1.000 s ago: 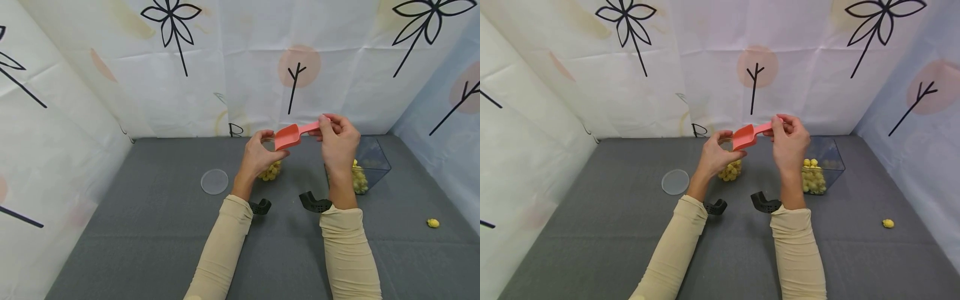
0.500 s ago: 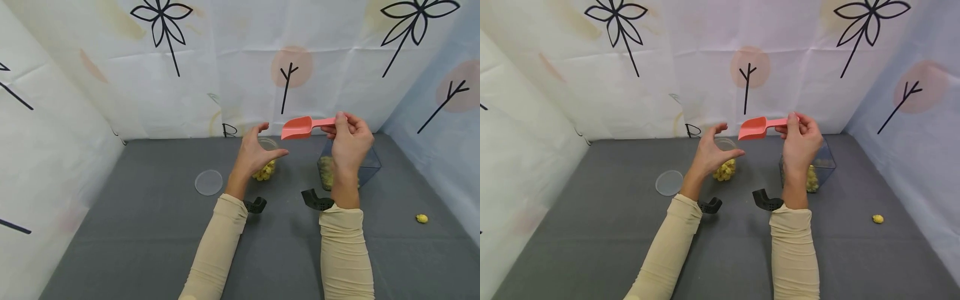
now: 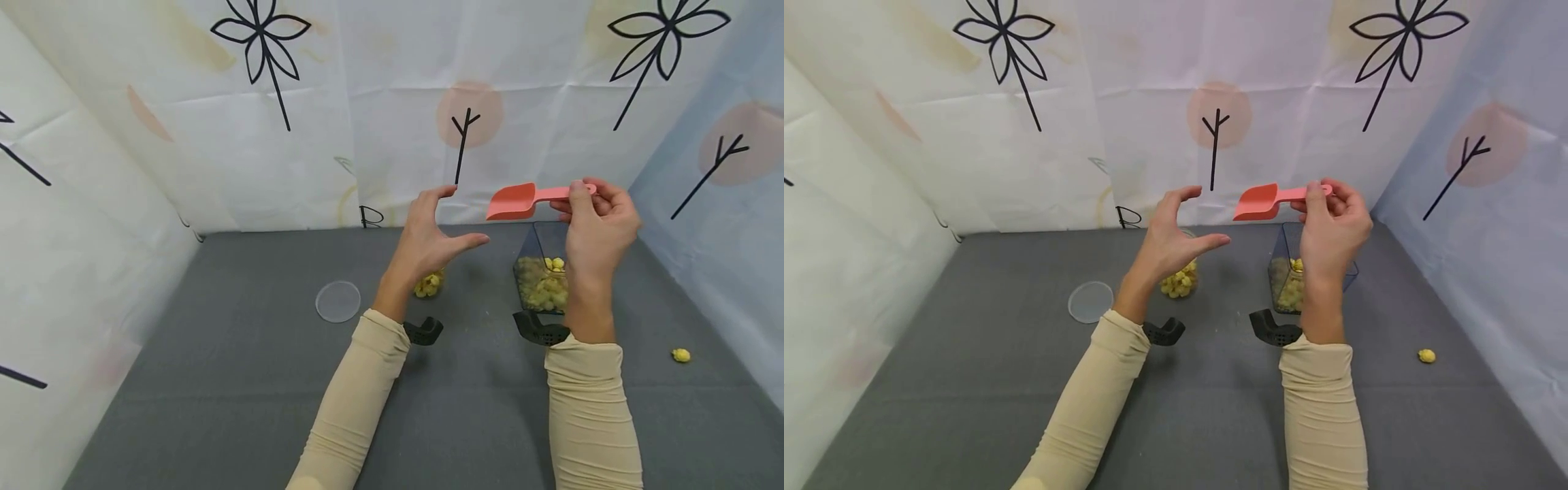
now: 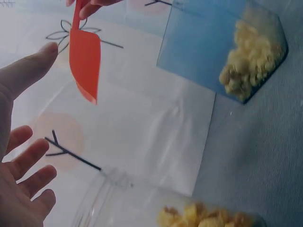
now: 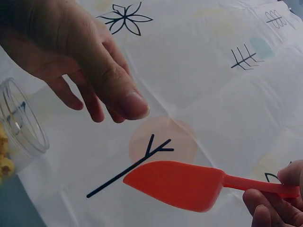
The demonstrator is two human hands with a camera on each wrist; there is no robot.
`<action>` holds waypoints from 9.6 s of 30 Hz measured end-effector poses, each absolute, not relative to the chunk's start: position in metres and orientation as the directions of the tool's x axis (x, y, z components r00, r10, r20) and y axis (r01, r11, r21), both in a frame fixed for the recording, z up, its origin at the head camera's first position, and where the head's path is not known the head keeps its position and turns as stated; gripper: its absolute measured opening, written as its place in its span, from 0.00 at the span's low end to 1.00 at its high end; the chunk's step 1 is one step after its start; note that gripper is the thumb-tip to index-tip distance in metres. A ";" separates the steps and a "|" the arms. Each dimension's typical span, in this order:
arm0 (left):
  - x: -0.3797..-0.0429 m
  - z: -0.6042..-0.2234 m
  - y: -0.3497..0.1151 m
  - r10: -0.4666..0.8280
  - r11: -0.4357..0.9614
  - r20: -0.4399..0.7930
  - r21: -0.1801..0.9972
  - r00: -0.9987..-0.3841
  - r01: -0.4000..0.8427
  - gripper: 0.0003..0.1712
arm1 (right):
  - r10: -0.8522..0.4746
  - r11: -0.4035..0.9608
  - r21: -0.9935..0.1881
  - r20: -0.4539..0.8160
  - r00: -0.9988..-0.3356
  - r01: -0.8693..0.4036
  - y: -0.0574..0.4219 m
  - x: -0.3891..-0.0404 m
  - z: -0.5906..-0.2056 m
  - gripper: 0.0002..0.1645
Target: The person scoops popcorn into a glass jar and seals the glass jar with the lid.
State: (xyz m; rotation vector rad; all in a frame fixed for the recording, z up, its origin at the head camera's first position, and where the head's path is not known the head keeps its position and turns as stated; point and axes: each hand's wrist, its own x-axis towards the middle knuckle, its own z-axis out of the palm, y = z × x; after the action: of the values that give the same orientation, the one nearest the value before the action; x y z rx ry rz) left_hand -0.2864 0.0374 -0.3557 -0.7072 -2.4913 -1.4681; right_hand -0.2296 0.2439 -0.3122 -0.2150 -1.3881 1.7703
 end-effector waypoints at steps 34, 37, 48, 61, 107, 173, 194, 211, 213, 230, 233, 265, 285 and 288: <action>-0.279 -0.399 0.150 0.556 0.366 0.189 0.818 -0.810 0.443 0.67 | 0.681 0.438 -0.894 0.401 -0.613 -0.098 0.307 -0.206 -0.322 0.17; -0.281 -0.404 0.156 0.584 0.348 0.176 0.828 -0.793 0.439 0.71 | 0.641 0.507 -0.858 0.439 -0.630 -0.082 0.309 -0.207 -0.331 0.18; -0.293 -0.414 0.166 0.614 0.264 0.151 0.886 -0.775 0.382 0.71 | 0.527 0.670 -0.742 0.452 -0.720 0.025 0.310 -0.206 -0.351 0.20; -0.293 -0.416 0.172 0.635 0.265 0.118 0.895 -0.763 0.358 0.70 | 0.341 0.817 -0.576 0.526 -0.779 -0.031 0.309 -0.205 -0.360 0.17; -0.293 -0.427 0.176 0.617 0.159 0.177 0.926 -0.767 0.342 0.65 | 0.352 0.757 -0.648 0.304 -0.886 0.078 0.325 -0.205 -0.360 0.27; -0.292 -0.426 0.176 0.618 0.161 0.161 0.932 -0.770 0.323 0.65 | 0.760 -0.245 -0.969 -0.212 -0.615 0.031 0.364 -0.207 -0.359 0.11; -0.285 -0.398 0.165 0.629 0.354 0.047 0.872 -0.776 0.339 0.71 | 0.802 -0.282 -0.952 -0.166 -0.574 -0.119 0.363 -0.203 -0.354 0.07; -0.280 -0.367 0.122 0.537 0.343 0.176 0.848 -0.825 0.405 0.69 | 0.780 -0.273 -0.950 -0.124 -0.613 -0.155 0.348 -0.205 -0.334 0.06; -0.279 -0.364 0.119 0.534 0.339 0.193 0.843 -0.823 0.418 0.69 | 0.777 -0.272 -0.947 -0.113 -0.619 -0.169 0.345 -0.206 -0.330 0.05; -0.269 -0.351 0.078 0.429 0.403 0.319 0.770 -0.845 0.495 0.68 | 0.719 -0.240 -0.938 0.002 -0.695 -0.252 0.299 -0.224 -0.322 0.05; -0.270 -0.354 0.067 0.403 0.398 0.317 0.784 -0.859 0.476 0.67 | 0.714 -0.233 -0.940 0.010 -0.700 -0.250 0.289 -0.228 -0.325 0.05; -0.292 -0.397 0.005 0.279 0.436 0.244 0.830 -0.929 0.349 0.65 | 0.620 -0.263 -0.936 0.021 -0.784 -0.233 0.224 -0.252 -0.346 0.04; -0.301 -0.413 0.007 0.289 0.315 0.154 0.917 -0.945 0.246 0.55 | 0.589 -0.151 -0.961 0.103 -0.802 -0.233 0.218 -0.259 -0.359 0.14; -0.302 -0.413 0.007 0.292 0.303 0.144 0.924 -0.946 0.234 0.54 | 0.583 -0.141 -0.962 0.109 -0.805 -0.232 0.217 -0.259 -0.357 0.16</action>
State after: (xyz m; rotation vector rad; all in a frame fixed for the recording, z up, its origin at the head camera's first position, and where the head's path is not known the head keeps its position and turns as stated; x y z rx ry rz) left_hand -0.3020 0.0066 -0.4129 -0.5205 -2.5765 -1.8126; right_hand -0.2590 0.2170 -0.3573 -0.3961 -1.5986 1.9916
